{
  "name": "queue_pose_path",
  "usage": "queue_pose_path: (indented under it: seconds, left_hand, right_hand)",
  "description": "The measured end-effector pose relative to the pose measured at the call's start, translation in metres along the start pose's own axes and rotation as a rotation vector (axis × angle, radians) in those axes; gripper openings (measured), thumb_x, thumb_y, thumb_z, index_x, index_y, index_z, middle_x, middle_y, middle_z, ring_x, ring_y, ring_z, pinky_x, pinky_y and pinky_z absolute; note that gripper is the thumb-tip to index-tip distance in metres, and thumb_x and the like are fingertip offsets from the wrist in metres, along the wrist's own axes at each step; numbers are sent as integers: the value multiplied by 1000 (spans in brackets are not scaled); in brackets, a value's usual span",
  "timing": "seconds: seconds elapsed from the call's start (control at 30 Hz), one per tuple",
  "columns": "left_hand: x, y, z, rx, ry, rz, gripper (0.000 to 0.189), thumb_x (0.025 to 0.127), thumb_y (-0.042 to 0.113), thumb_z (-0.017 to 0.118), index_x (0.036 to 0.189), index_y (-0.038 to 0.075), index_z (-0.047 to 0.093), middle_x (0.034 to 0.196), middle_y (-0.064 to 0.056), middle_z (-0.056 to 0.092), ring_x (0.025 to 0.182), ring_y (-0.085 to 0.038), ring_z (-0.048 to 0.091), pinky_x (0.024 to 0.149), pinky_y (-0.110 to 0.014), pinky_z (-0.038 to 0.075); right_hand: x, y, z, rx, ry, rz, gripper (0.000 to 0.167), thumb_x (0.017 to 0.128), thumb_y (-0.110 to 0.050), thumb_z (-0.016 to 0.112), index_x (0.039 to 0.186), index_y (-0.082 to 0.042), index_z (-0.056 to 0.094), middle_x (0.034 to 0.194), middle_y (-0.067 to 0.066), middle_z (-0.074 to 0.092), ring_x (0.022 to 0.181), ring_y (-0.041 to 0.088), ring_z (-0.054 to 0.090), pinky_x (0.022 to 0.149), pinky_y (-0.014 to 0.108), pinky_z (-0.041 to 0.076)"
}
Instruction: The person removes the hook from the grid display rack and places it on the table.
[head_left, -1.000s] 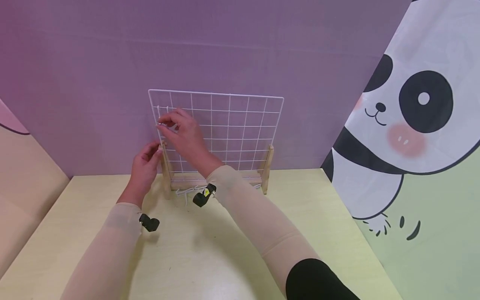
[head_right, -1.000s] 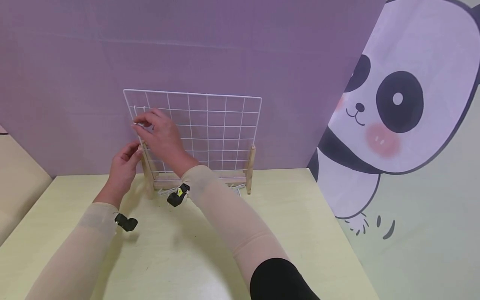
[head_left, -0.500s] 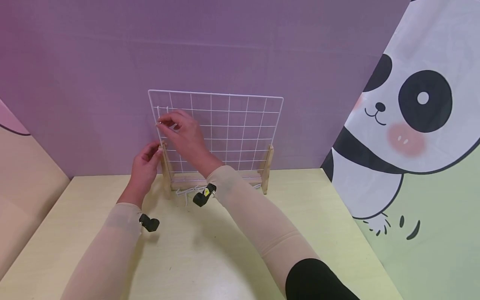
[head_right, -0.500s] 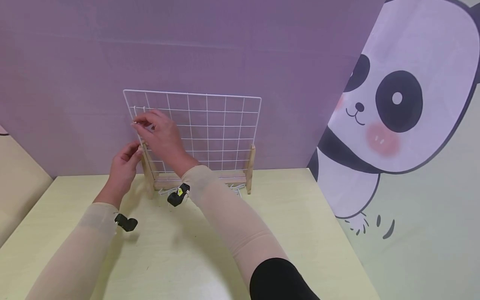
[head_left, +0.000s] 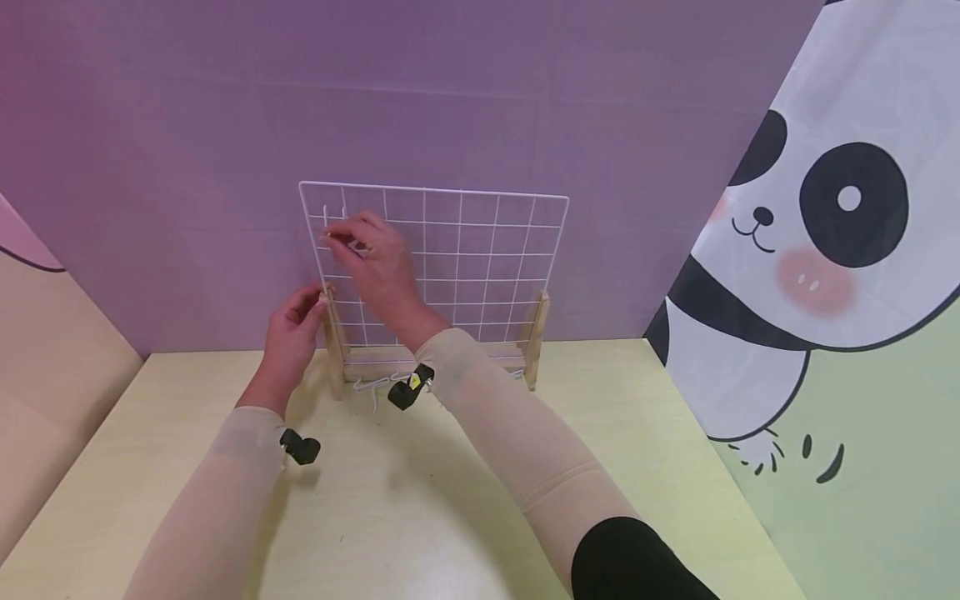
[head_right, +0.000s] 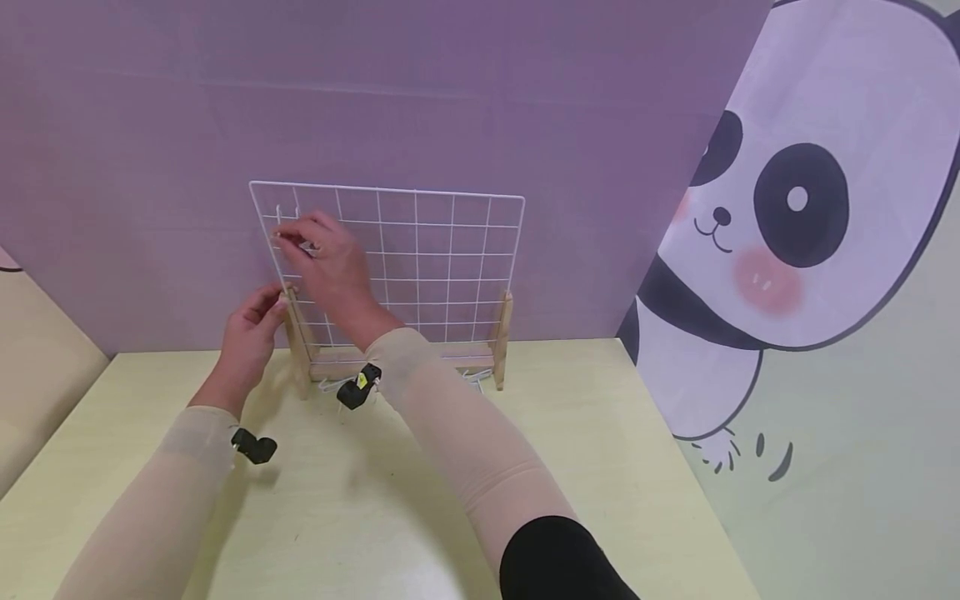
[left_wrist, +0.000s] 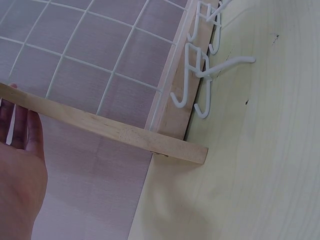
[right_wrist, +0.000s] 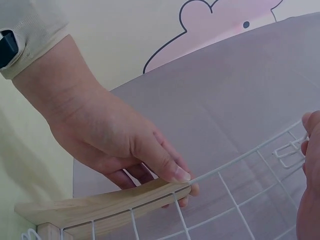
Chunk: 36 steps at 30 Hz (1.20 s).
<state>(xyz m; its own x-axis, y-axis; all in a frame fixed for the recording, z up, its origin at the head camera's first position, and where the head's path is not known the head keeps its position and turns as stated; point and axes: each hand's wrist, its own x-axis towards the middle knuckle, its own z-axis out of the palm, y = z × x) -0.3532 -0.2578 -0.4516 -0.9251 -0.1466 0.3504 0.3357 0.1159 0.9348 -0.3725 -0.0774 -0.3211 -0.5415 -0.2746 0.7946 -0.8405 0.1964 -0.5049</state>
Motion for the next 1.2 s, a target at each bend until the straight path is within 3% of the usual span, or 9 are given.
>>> queue_pose_path:
  seconds: [0.57,1.2]
  left_hand:
    - [-1,1,2,-23,1,28,47,117,21,59,154,-6,55,133,13,66,127,-5,56,107,-12,45]
    - [-1,1,1,-33,-4,-3,48,116,25,60,156,-2,55,139,8,65,130,-6,55,109,-12,45]
  right_hand:
    - [-2,-7,-13,23,11,-94,10,101,-3,81,110,1,83,104,9,74,95,14,69,88,16,58]
    - [-35,2,-43,14,-123,-88,9,100,-2,82,108,1,84,104,9,72,92,14,68,83,18,60]
